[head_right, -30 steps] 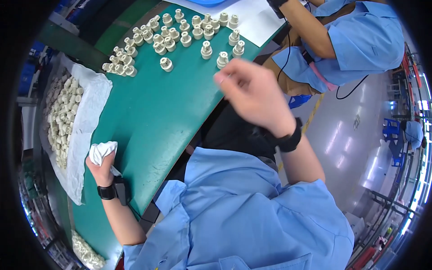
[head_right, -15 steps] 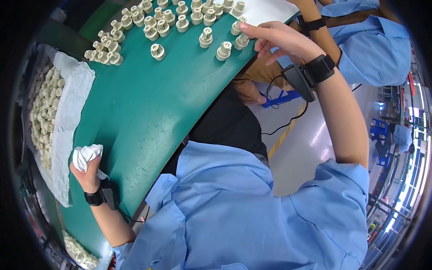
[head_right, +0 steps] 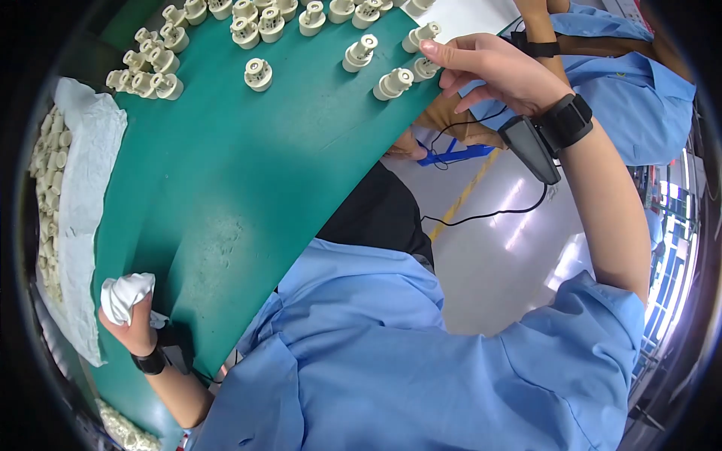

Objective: The person picks up a plastic component from a tray, wipes it with a cloth, and places it on the table, repeating this process for several components.

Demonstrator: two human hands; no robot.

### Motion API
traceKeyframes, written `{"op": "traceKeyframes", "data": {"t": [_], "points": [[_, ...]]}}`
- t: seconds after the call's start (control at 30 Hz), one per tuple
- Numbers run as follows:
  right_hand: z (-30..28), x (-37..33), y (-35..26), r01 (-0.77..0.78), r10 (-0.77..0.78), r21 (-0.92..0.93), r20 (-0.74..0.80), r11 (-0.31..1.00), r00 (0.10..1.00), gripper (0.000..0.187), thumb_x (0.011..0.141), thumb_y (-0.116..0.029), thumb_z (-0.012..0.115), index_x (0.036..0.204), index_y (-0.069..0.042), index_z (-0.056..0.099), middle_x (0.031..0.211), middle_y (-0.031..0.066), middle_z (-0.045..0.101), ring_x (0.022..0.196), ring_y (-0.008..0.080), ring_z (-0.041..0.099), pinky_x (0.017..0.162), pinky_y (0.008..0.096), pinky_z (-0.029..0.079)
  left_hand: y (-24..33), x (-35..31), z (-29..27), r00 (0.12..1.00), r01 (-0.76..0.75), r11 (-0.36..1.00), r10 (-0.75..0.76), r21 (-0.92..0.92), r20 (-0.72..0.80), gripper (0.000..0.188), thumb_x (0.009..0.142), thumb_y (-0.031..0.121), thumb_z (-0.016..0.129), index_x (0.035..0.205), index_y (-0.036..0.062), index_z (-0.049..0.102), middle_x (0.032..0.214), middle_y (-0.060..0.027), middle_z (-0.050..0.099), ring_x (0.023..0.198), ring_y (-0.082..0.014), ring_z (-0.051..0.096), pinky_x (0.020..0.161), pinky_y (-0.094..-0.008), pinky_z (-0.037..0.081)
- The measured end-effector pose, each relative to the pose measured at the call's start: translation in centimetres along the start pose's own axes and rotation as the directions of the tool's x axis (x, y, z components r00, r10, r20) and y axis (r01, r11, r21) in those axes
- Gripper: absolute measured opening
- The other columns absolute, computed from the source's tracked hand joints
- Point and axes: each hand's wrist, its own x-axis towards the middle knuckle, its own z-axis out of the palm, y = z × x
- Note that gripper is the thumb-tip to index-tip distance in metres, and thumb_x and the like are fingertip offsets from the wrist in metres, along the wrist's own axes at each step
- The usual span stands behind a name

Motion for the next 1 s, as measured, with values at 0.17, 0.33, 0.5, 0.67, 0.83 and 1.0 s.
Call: {"op": "traceKeyframes", "data": {"t": [0.17, 0.33, 0.5, 0.67, 0.83, 1.0], "points": [[0.0, 0.4, -0.2, -0.054, 0.053, 0.030, 0.027, 0.998, 0.998, 0.051, 0.086, -0.047, 0.062, 0.104, 0.000, 0.055, 0.079, 0.0019, 0.059, 0.074, 0.0058, 0.059, 0.062, 0.0210, 0.053, -0.2, -0.2, -0.4, 0.999, -0.021, 0.999, 0.022, -0.028, 0.028, 0.021, 0.064, -0.001, 0.072, 0.084, -0.0019, 0.064, 0.086, -0.0109, 0.065, 0.074, -0.0149, 0.059, 0.068, -0.0273, 0.047], [0.7, 0.3, 0.5, 0.049, -0.047, 0.044, -0.030, 0.998, 0.998, 0.064, 0.078, -0.059, 0.064, 0.095, 0.002, 0.058, 0.076, 0.0034, 0.056, 0.068, 0.0093, 0.061, 0.068, 0.0218, 0.055, -0.7, -0.3, -0.6, 0.999, -0.016, 0.998, 0.019, -0.058, 0.039, 0.023, 0.065, 0.000, 0.073, 0.086, -0.0021, 0.063, 0.089, -0.0124, 0.064, 0.077, -0.0162, 0.059, 0.070, -0.0283, 0.047], [1.4, 0.0, 1.1, 0.126, -0.126, -0.005, -0.113, 0.992, 0.986, 0.064, 0.080, -0.060, 0.062, 0.096, 0.002, 0.058, 0.077, 0.0037, 0.055, 0.068, 0.0109, 0.061, 0.067, 0.0223, 0.053, -0.9, -0.1, -0.4, 0.999, -0.028, 0.993, 0.031, -0.113, 0.026, 0.022, 0.067, 0.000, 0.072, 0.087, -0.0027, 0.062, 0.088, -0.0115, 0.064, 0.076, -0.0156, 0.060, 0.068, -0.0267, 0.047], [-0.1, -0.3, 0.6, 0.060, -0.063, -0.052, -0.046, 0.997, 0.997, 0.061, 0.086, -0.062, 0.049, 0.101, -0.003, 0.057, 0.079, 0.0028, 0.060, 0.072, 0.0084, 0.061, 0.058, 0.0199, 0.051, -1.5, 0.3, -0.5, 1.000, -0.009, 0.996, 0.010, -0.087, 0.011, 0.020, 0.069, 0.000, 0.071, 0.086, -0.0031, 0.062, 0.085, -0.0089, 0.064, 0.074, -0.0134, 0.060, 0.068, -0.0248, 0.048], [-1.6, 0.5, -1.7, -0.032, 0.038, -0.121, 0.044, 0.992, 0.998, 0.074, 0.081, -0.075, 0.038, 0.093, -0.005, 0.059, 0.075, 0.0063, 0.063, 0.072, 0.0109, 0.065, 0.049, 0.0202, 0.049, -0.5, 0.2, -0.3, 1.000, -0.007, 0.995, 0.010, -0.100, 0.025, 0.019, 0.069, -0.002, 0.070, 0.086, -0.0028, 0.061, 0.082, -0.0072, 0.064, 0.072, -0.0118, 0.059, 0.068, -0.0248, 0.048], [-2.1, 1.4, -2.9, -0.127, 0.154, -0.252, 0.092, 0.959, 0.984, 0.073, 0.081, -0.075, 0.040, 0.088, -0.005, 0.060, 0.073, 0.0072, 0.064, 0.070, 0.0123, 0.067, 0.046, 0.0233, 0.051, -1.3, 0.2, -0.3, 0.995, -0.030, 0.987, 0.045, -0.157, 0.093, 0.022, 0.072, -0.003, 0.067, 0.092, -0.0026, 0.060, 0.088, -0.0064, 0.064, 0.079, -0.0126, 0.060, 0.074, -0.0251, 0.047]]}}
